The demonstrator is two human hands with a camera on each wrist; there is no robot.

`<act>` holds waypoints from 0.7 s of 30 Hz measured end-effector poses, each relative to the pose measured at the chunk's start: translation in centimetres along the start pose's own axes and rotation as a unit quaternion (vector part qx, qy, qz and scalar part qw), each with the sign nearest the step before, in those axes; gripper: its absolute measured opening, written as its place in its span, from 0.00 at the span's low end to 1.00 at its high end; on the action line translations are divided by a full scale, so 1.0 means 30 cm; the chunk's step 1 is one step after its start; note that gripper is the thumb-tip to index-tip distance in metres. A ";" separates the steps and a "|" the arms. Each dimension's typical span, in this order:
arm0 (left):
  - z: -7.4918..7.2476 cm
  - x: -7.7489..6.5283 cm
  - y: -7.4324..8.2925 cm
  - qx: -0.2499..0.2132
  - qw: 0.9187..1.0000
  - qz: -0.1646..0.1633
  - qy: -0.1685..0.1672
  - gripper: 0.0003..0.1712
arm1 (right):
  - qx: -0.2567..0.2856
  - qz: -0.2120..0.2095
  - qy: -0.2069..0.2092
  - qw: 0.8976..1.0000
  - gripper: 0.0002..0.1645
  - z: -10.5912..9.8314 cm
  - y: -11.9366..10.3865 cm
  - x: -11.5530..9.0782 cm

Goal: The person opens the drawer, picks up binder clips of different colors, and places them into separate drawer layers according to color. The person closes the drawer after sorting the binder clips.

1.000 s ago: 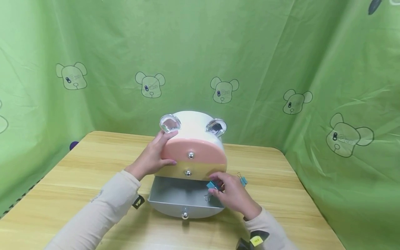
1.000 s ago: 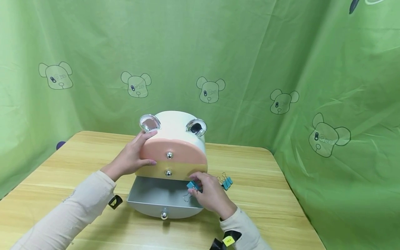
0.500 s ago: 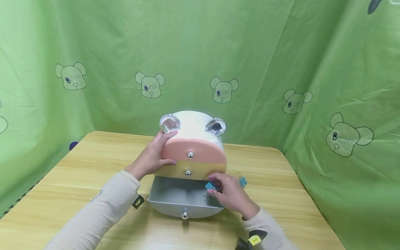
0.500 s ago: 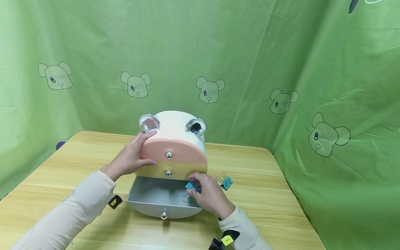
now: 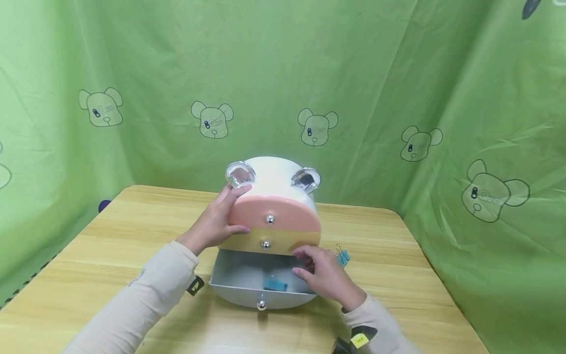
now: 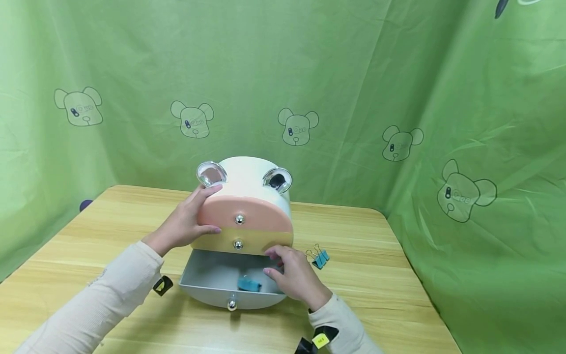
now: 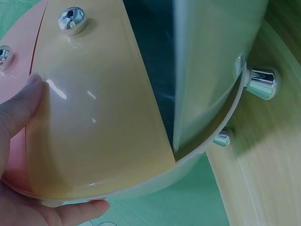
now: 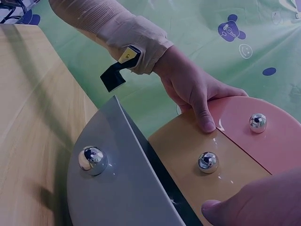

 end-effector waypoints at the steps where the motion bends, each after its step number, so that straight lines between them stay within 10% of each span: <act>1: 0.000 0.000 0.000 -0.001 1.000 0.000 0.000 0.58 | 0.002 0.002 -0.001 1.000 0.18 0.000 0.002 0.000; 21: 0.002 0.002 -0.001 -0.006 1.000 0.001 0.001 0.58 | 0.018 0.028 0.041 0.999 0.10 -0.052 0.065 -0.006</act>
Point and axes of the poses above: each hand's wrist, its own x-axis towards the middle knuckle, its own z-axis out of the palm, y = z × x, the point moved 4 cm from there along x, towards the middle knuckle, and after that the axes turned 2 degrees about y, right-handed, at the moved point
